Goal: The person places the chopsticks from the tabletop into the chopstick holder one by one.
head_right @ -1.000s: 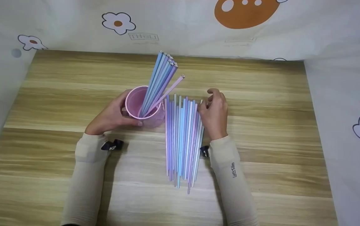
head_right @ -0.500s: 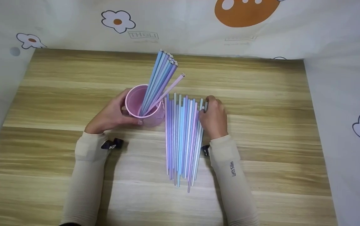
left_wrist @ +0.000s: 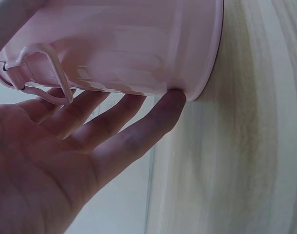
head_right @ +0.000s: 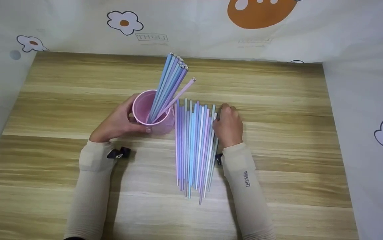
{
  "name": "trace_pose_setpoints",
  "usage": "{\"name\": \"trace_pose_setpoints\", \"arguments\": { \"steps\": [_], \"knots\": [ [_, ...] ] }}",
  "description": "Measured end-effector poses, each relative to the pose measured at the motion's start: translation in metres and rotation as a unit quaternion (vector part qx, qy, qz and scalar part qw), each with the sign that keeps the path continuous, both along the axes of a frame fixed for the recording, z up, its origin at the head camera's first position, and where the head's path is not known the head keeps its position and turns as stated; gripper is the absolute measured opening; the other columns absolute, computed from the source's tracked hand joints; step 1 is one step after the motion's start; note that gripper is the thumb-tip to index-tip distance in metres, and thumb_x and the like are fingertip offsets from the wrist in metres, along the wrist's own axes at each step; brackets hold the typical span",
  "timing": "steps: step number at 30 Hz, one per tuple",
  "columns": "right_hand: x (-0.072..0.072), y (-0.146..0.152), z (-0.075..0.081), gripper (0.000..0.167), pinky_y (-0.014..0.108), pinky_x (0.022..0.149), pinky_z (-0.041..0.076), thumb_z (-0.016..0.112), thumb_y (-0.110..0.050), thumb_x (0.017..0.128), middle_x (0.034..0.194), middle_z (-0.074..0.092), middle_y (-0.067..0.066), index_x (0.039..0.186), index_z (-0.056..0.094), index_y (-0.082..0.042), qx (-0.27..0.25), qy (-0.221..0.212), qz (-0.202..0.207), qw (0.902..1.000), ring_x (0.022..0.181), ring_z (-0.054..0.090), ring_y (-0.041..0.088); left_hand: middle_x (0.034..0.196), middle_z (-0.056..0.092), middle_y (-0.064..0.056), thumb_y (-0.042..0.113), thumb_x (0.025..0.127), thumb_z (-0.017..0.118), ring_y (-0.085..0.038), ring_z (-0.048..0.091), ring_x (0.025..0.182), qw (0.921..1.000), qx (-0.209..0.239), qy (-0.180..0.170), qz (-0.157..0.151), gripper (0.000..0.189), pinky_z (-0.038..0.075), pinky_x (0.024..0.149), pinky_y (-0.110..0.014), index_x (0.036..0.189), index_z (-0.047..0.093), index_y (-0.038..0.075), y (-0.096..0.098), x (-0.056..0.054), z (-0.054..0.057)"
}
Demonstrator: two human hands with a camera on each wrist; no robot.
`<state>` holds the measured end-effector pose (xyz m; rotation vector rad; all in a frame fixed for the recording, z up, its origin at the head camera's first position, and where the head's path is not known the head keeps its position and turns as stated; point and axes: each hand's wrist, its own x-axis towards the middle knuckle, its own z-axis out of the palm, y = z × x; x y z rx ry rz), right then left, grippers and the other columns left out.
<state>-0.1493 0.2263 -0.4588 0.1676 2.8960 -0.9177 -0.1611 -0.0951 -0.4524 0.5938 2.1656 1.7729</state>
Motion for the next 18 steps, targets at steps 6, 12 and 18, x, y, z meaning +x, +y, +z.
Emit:
{"name": "trace_pose_setpoints", "arguments": {
  "steps": [6, 12, 18],
  "knots": [
    [0.000, 0.000, 0.002, 0.043, 0.045, 0.065, 0.053, 0.062, 0.000, 0.087, 0.108, 0.062, 0.030, 0.127, 0.057, 0.012, 0.001, -0.003, 0.003, 1.0000, 0.082, 0.057, 0.035, 0.143, 0.051, -0.005, -0.003, 0.063, 0.090, -0.017, 0.046, 0.135, 0.9999, -0.011, 0.006, 0.000, 0.098, 0.040, 0.112, -0.030, 0.147, 0.042, 0.011, -0.002, 0.001, -0.001],
    [0.000, 0.003, 0.015, 0.048, 0.040, 0.067, 0.051, 0.059, 0.000, 0.086, 0.096, 0.062, 0.021, 0.134, 0.054, 0.009, -0.035, 0.001, 0.001, 0.9994, 0.081, 0.059, 0.031, 0.142, 0.051, -0.017, -0.008, 0.066, 0.086, -0.027, 0.047, 0.135, 1.0000, -0.009, 0.000, 0.003, 0.091, 0.039, 0.114, -0.034, 0.146, 0.041, 0.001, 0.002, 0.011, 0.027],
    [0.007, 0.006, 0.042, 0.048, 0.025, 0.066, 0.053, 0.058, 0.002, 0.087, 0.096, 0.064, 0.017, 0.134, 0.054, 0.006, -0.084, 0.092, -0.015, 0.9921, 0.083, 0.063, 0.026, 0.142, 0.050, -0.022, -0.011, 0.066, 0.083, -0.033, 0.046, 0.135, 1.0000, -0.003, 0.002, 0.001, 0.090, 0.038, 0.115, -0.040, 0.145, 0.041, -0.004, 0.004, 0.012, 0.032]
  ]
}}
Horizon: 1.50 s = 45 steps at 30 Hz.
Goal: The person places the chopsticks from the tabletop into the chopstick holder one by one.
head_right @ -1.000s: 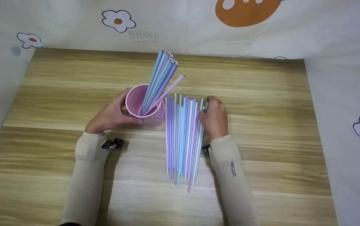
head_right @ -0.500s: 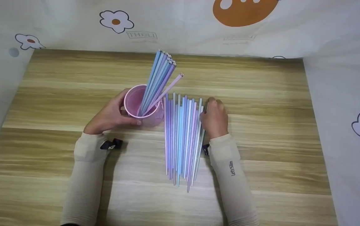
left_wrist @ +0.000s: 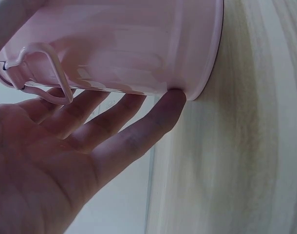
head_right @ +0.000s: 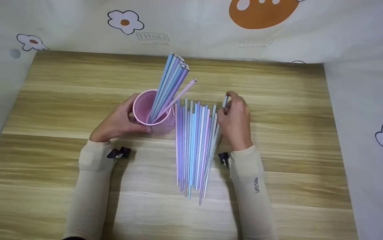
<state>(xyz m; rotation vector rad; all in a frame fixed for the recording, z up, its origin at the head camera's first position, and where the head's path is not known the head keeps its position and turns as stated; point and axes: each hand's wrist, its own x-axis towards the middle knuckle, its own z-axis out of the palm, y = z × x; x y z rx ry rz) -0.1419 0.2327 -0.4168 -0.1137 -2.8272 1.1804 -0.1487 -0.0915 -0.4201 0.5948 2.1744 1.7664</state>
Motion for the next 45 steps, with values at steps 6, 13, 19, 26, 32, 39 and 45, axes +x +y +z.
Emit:
{"name": "trace_pose_setpoints", "arguments": {
  "steps": [6, 13, 19, 26, 32, 39, 45],
  "knots": [
    [0.009, -0.003, 0.022, 0.040, 0.015, 0.065, 0.056, 0.061, 0.006, 0.088, 0.092, 0.061, 0.009, 0.128, 0.057, 0.002, -0.134, 0.150, -0.053, 0.9781, 0.078, 0.062, 0.016, 0.142, 0.050, -0.023, -0.012, 0.066, 0.083, -0.035, 0.046, 0.135, 1.0000, 0.003, 0.003, -0.003, 0.090, 0.038, 0.115, -0.042, 0.145, 0.040, -0.005, 0.000, 0.000, 0.001],
    [0.017, -0.011, 0.045, 0.040, 0.028, 0.057, 0.060, 0.058, 0.020, 0.081, 0.087, 0.054, 0.017, 0.117, 0.060, 0.002, -0.391, 0.315, -0.101, 0.8587, 0.069, 0.056, 0.023, 0.142, 0.050, -0.022, -0.011, 0.066, 0.083, -0.034, 0.046, 0.134, 1.0000, -0.004, 0.009, -0.001, 0.090, 0.038, 0.115, -0.042, 0.145, 0.041, -0.005, 0.000, 0.000, 0.001],
    [0.028, -0.017, 0.066, 0.036, 0.038, 0.063, 0.061, 0.057, 0.020, 0.084, 0.085, 0.047, 0.019, 0.118, 0.054, 0.008, -0.456, 0.395, -0.136, 0.7856, 0.064, 0.051, 0.026, 0.142, 0.050, -0.022, -0.010, 0.066, 0.083, -0.033, 0.046, 0.134, 1.0000, -0.004, 0.008, 0.001, 0.091, 0.038, 0.115, -0.043, 0.145, 0.040, -0.004, 0.000, 0.000, 0.000],
    [0.027, -0.027, 0.065, 0.037, 0.043, 0.063, 0.061, 0.058, 0.017, 0.085, 0.085, 0.046, 0.021, 0.118, 0.045, 0.008, -0.471, 0.444, -0.158, 0.7457, 0.064, 0.049, 0.032, 0.141, 0.051, -0.019, -0.008, 0.066, 0.085, -0.029, 0.048, 0.134, 1.0000, 0.003, -0.004, -0.001, 0.089, 0.040, 0.113, -0.038, 0.144, 0.042, -0.002, -0.001, 0.000, 0.000],
    [0.022, -0.040, 0.054, 0.038, 0.044, 0.067, 0.060, 0.059, 0.018, 0.086, 0.088, 0.047, 0.020, 0.119, 0.043, 0.009, -0.454, 0.449, -0.124, 0.7594, 0.067, 0.052, 0.033, 0.142, 0.051, -0.017, -0.009, 0.065, 0.086, -0.027, 0.048, 0.134, 0.9999, 0.011, -0.009, 0.000, 0.092, 0.041, 0.113, -0.036, 0.145, 0.042, 0.000, -0.002, -0.006, -0.015],
    [0.013, -0.057, 0.037, 0.040, 0.039, 0.066, 0.062, 0.058, 0.021, 0.084, 0.092, 0.051, 0.020, 0.119, 0.045, 0.009, -0.416, 0.433, -0.083, 0.7955, 0.075, 0.059, 0.032, 0.142, 0.051, -0.008, -0.002, 0.063, 0.090, -0.021, 0.048, 0.134, 1.0000, 0.006, -0.003, 0.001, 0.097, 0.041, 0.112, -0.033, 0.147, 0.042, 0.010, -0.004, -0.013, -0.034],
    [0.008, -0.072, 0.024, 0.040, 0.037, 0.065, 0.062, 0.060, 0.017, 0.085, 0.097, 0.052, 0.018, 0.122, 0.046, 0.009, -0.391, 0.400, -0.031, 0.8282, 0.081, 0.059, 0.029, 0.142, 0.052, -0.005, 0.003, 0.063, 0.092, -0.018, 0.047, 0.134, 1.0000, -0.003, 0.007, -0.002, 0.096, 0.040, 0.113, -0.032, 0.146, 0.044, 0.013, -0.005, -0.013, -0.033]
  ]
}}
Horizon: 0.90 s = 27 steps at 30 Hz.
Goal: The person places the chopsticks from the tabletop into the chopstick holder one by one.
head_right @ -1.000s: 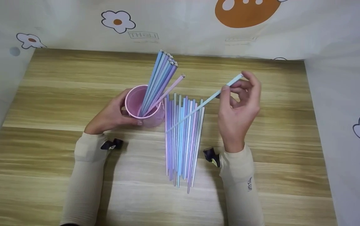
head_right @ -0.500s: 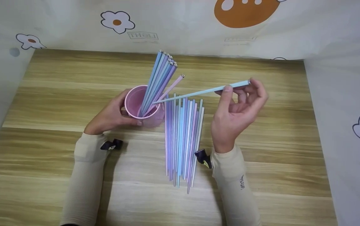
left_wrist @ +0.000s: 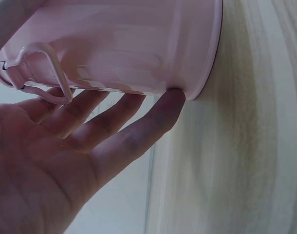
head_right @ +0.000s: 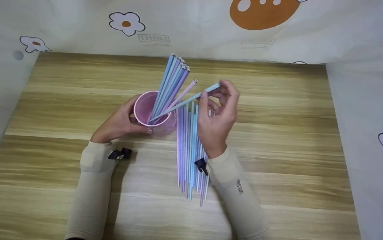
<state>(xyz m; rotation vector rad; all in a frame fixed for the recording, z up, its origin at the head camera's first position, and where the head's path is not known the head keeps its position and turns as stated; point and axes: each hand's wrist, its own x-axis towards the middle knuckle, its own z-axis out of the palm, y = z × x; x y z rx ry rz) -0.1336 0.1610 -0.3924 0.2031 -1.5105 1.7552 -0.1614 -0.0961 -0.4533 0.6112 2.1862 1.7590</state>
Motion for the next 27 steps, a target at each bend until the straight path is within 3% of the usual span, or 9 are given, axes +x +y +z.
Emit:
{"name": "trace_pose_setpoints", "arguments": {
  "steps": [4, 13, 19, 24, 27],
  "knots": [
    [-0.002, -0.009, -0.005, 0.039, 0.035, 0.064, 0.062, 0.061, 0.014, 0.086, 0.099, 0.054, 0.015, 0.122, 0.047, 0.010, 0.041, -0.014, 0.021, 0.9989, 0.084, 0.060, 0.028, 0.142, 0.052, -0.003, 0.003, 0.064, 0.092, -0.017, 0.047, 0.135, 1.0000, -0.001, 0.005, -0.001, 0.096, 0.039, 0.113, -0.032, 0.146, 0.044, 0.012, -0.001, 0.001, 0.000],
    [-0.009, -0.024, -0.011, 0.037, 0.033, 0.070, 0.063, 0.068, 0.009, 0.087, 0.101, 0.062, 0.011, 0.121, 0.053, 0.009, 0.147, -0.007, 0.003, 0.9892, 0.086, 0.066, 0.023, 0.139, 0.054, -0.007, -0.001, 0.064, 0.091, -0.019, 0.050, 0.131, 0.9998, 0.017, 0.005, -0.001, 0.094, 0.042, 0.111, -0.031, 0.145, 0.044, 0.008, -0.001, 0.001, -0.002],
    [-0.009, -0.023, -0.016, 0.043, 0.030, 0.073, 0.062, 0.067, 0.005, 0.089, 0.105, 0.063, 0.010, 0.129, 0.051, 0.007, 0.194, -0.033, 0.013, 0.9803, 0.091, 0.067, 0.022, 0.142, 0.051, -0.013, -0.006, 0.064, 0.089, -0.025, 0.047, 0.135, 0.9999, 0.014, 0.000, 0.001, 0.097, 0.040, 0.113, -0.035, 0.148, 0.041, 0.004, 0.000, 0.001, -0.002],
    [-0.003, -0.010, -0.015, 0.045, 0.028, 0.070, 0.062, 0.063, 0.009, 0.088, 0.105, 0.061, 0.008, 0.131, 0.052, 0.006, 0.193, -0.051, 0.006, 0.9799, 0.089, 0.067, 0.022, 0.142, 0.052, -0.008, -0.002, 0.063, 0.090, -0.021, 0.048, 0.134, 1.0000, 0.003, 0.003, 0.001, 0.097, 0.040, 0.113, -0.032, 0.147, 0.042, 0.008, 0.000, 0.001, -0.001],
    [-0.001, 0.004, -0.014, 0.041, 0.026, 0.068, 0.061, 0.062, 0.010, 0.087, 0.104, 0.060, 0.005, 0.127, 0.055, 0.005, 0.187, -0.084, -0.005, 0.9787, 0.088, 0.066, 0.019, 0.141, 0.053, -0.006, 0.000, 0.064, 0.091, -0.018, 0.048, 0.133, 1.0000, 0.002, 0.005, 0.001, 0.096, 0.040, 0.113, -0.031, 0.146, 0.044, 0.010, 0.000, 0.000, 0.000]
  ]
}}
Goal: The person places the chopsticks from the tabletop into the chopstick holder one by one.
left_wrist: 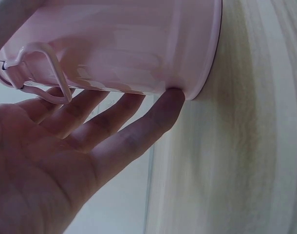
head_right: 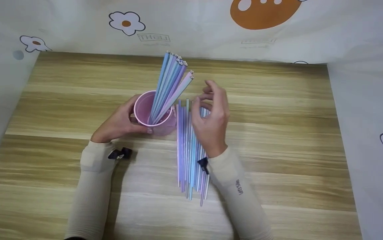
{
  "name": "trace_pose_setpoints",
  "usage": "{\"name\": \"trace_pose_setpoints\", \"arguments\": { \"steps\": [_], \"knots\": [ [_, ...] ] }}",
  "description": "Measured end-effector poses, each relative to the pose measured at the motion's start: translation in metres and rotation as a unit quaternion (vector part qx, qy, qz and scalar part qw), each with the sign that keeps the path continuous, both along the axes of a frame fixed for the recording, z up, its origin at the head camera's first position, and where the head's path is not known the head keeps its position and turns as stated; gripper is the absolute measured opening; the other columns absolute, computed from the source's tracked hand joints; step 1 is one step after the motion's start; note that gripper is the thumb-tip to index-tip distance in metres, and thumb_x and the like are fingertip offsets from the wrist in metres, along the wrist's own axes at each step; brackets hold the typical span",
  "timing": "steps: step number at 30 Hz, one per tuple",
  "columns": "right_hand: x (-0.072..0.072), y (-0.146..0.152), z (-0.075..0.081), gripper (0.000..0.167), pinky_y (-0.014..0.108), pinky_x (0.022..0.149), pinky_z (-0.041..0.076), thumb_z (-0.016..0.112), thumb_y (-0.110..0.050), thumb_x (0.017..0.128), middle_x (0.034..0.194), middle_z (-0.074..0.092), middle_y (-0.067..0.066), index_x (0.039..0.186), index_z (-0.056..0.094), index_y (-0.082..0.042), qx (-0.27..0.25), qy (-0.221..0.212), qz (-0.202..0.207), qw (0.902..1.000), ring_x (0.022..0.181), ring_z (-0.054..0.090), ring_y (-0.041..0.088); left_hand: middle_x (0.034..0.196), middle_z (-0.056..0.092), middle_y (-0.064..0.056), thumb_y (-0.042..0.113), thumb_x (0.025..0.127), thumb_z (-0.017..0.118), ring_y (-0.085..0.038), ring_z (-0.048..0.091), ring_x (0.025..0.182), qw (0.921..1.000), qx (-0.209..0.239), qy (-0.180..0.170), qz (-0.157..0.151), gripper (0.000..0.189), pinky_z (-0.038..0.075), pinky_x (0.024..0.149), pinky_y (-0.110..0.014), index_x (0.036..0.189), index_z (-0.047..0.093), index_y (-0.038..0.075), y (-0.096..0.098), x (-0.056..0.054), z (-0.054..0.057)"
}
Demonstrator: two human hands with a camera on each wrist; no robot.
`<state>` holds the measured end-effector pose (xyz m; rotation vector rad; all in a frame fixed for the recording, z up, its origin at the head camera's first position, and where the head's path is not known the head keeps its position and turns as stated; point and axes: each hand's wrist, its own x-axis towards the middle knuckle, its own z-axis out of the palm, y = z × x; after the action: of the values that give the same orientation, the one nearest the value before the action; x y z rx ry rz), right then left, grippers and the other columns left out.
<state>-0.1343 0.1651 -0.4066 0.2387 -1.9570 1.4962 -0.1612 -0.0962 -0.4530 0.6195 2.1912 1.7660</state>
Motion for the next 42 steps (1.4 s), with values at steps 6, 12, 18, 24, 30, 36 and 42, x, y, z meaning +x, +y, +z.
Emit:
{"name": "trace_pose_setpoints", "arguments": {
  "steps": [6, 12, 18, 24, 30, 36, 42],
  "knots": [
    [0.000, 0.040, -0.007, 0.032, 0.019, 0.064, 0.059, 0.062, 0.006, 0.088, 0.099, 0.060, 0.004, 0.120, 0.061, 0.005, 0.043, -0.110, -0.041, 0.9921, 0.080, 0.064, 0.016, 0.141, 0.053, -0.003, 0.004, 0.064, 0.092, -0.017, 0.048, 0.133, 1.0000, 0.004, 0.008, -0.003, 0.096, 0.039, 0.113, -0.032, 0.146, 0.044, 0.012, -0.001, -0.001, -0.001],
    [-0.001, 0.063, -0.023, 0.031, 0.014, 0.066, 0.054, 0.060, -0.002, 0.091, 0.101, 0.062, 0.017, 0.122, 0.061, 0.005, 0.150, -0.230, -0.032, 0.9610, 0.082, 0.063, 0.019, 0.142, 0.053, -0.004, 0.003, 0.064, 0.092, -0.018, 0.048, 0.133, 1.0000, 0.004, 0.001, -0.003, 0.096, 0.039, 0.113, -0.032, 0.147, 0.044, 0.012, -0.002, -0.002, -0.001],
    [-0.005, 0.064, -0.035, 0.034, 0.026, 0.071, 0.056, 0.059, -0.002, 0.091, 0.101, 0.061, 0.019, 0.124, 0.060, 0.007, 0.184, -0.292, -0.001, 0.9386, 0.085, 0.064, 0.027, 0.142, 0.052, -0.009, -0.002, 0.064, 0.090, -0.021, 0.048, 0.134, 1.0000, -0.003, -0.003, 0.003, 0.096, 0.039, 0.113, -0.032, 0.147, 0.043, 0.008, 0.000, 0.000, 0.001],
    [-0.008, 0.065, -0.047, 0.034, 0.039, 0.073, 0.055, 0.060, -0.002, 0.090, 0.098, 0.062, 0.019, 0.122, 0.060, 0.009, 0.211, -0.311, -0.004, 0.9268, 0.085, 0.064, 0.030, 0.142, 0.052, -0.016, -0.007, 0.065, 0.087, -0.029, 0.047, 0.135, 1.0000, 0.001, -0.006, 0.000, 0.093, 0.038, 0.115, -0.038, 0.146, 0.042, 0.000, 0.003, 0.008, 0.024],
    [-0.010, 0.067, -0.054, 0.032, 0.045, 0.075, 0.057, 0.059, -0.002, 0.090, 0.099, 0.064, 0.023, 0.119, 0.061, 0.012, 0.236, -0.322, 0.017, 0.9167, 0.086, 0.065, 0.034, 0.142, 0.051, -0.017, -0.008, 0.066, 0.086, -0.029, 0.047, 0.135, 1.0000, -0.007, -0.006, 0.000, 0.091, 0.037, 0.115, -0.037, 0.145, 0.042, -0.002, 0.004, 0.012, 0.034],
    [-0.010, 0.068, -0.057, 0.032, 0.050, 0.082, 0.056, 0.058, -0.002, 0.090, 0.102, 0.066, 0.027, 0.119, 0.061, 0.013, 0.249, -0.354, 0.049, 0.9000, 0.093, 0.065, 0.038, 0.142, 0.051, -0.018, -0.009, 0.066, 0.085, -0.029, 0.047, 0.135, 1.0000, -0.003, -0.005, -0.001, 0.092, 0.039, 0.114, -0.034, 0.146, 0.041, -0.003, 0.004, 0.011, 0.033],
    [-0.008, 0.067, -0.057, 0.033, 0.050, 0.087, 0.055, 0.059, -0.003, 0.089, 0.104, 0.067, 0.027, 0.117, 0.063, 0.013, 0.262, -0.371, 0.060, 0.8890, 0.096, 0.065, 0.038, 0.141, 0.052, -0.017, -0.009, 0.066, 0.085, -0.029, 0.048, 0.133, 1.0000, -0.005, -0.003, 0.001, 0.091, 0.039, 0.114, -0.034, 0.145, 0.042, -0.002, 0.005, 0.012, 0.034]
  ]
}}
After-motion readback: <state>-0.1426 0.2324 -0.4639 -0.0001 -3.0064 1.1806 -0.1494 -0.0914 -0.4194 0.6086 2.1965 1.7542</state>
